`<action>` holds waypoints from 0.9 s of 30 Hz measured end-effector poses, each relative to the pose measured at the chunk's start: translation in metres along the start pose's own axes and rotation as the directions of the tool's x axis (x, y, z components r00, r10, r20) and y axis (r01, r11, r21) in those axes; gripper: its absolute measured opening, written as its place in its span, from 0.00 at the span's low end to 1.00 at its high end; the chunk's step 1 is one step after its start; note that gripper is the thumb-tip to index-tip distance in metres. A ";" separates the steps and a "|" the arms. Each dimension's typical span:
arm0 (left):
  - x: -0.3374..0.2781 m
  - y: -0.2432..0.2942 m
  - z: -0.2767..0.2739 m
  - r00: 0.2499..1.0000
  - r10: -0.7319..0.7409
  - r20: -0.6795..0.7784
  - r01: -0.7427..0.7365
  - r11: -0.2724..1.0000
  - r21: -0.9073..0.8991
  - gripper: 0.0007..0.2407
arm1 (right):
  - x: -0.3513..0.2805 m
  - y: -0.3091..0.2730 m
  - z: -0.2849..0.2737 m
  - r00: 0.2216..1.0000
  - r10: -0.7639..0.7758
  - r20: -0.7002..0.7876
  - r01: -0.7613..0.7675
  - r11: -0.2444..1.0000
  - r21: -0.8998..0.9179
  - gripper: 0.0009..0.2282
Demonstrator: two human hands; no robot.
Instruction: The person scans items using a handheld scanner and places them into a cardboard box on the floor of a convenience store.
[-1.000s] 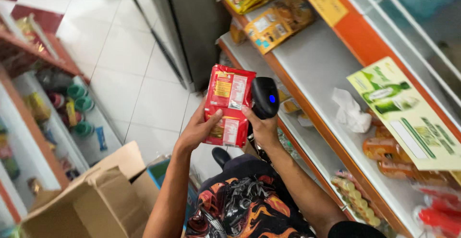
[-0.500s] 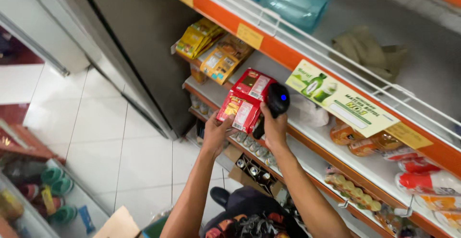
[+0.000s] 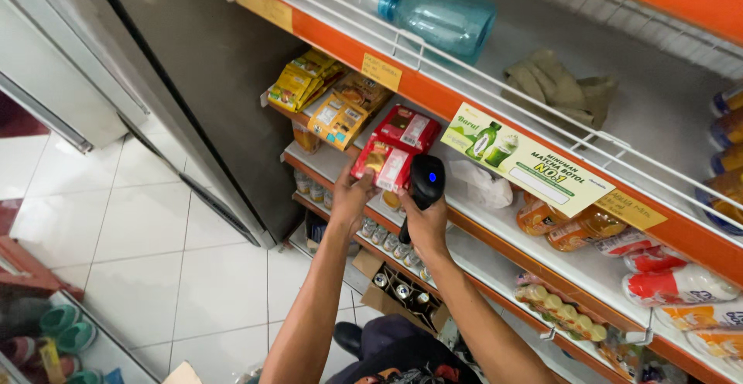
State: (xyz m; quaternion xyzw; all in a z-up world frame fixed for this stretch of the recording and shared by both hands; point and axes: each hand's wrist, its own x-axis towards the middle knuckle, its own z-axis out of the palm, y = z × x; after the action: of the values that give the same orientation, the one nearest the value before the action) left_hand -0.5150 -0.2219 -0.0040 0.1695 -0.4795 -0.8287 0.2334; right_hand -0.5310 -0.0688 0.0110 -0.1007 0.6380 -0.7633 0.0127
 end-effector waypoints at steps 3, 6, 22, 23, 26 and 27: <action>-0.001 -0.011 0.001 0.994 0.027 -0.105 -0.036 0.995 -0.089 0.21 | -0.003 0.005 0.006 1.000 -0.003 -0.020 0.005 0.996 0.094 0.12; 0.001 -0.021 -0.001 0.990 0.032 -0.140 -0.054 0.986 -0.156 0.17 | -0.005 0.009 0.009 1.000 -0.016 -0.023 0.018 0.995 0.097 0.10; 0.001 -0.021 0.017 0.992 0.041 -0.122 -0.044 0.999 -0.025 0.18 | 0.004 0.001 -0.009 0.996 0.028 0.081 -0.041 0.985 0.165 0.11; -0.004 -0.022 0.014 0.990 0.039 -0.139 -0.043 0.999 -0.026 0.18 | 0.003 0.004 -0.010 0.999 0.000 0.044 -0.005 0.995 0.100 0.11; -0.016 -0.017 0.008 0.995 0.016 -0.095 -0.016 1.000 0.000 0.19 | -0.006 0.010 -0.011 0.999 -0.039 0.019 0.039 0.998 0.042 0.09; -0.025 -0.016 0.003 0.996 0.008 -0.091 -0.006 1.000 0.020 0.17 | -0.012 0.012 -0.011 0.998 -0.050 0.023 0.049 0.998 0.048 0.07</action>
State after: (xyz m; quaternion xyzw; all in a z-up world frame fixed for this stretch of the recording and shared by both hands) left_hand -0.4995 -0.1989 -0.0149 0.2077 -0.4772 -0.8146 0.2561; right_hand -0.5225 -0.0582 -0.0043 -0.1251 0.6170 -0.7769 0.0037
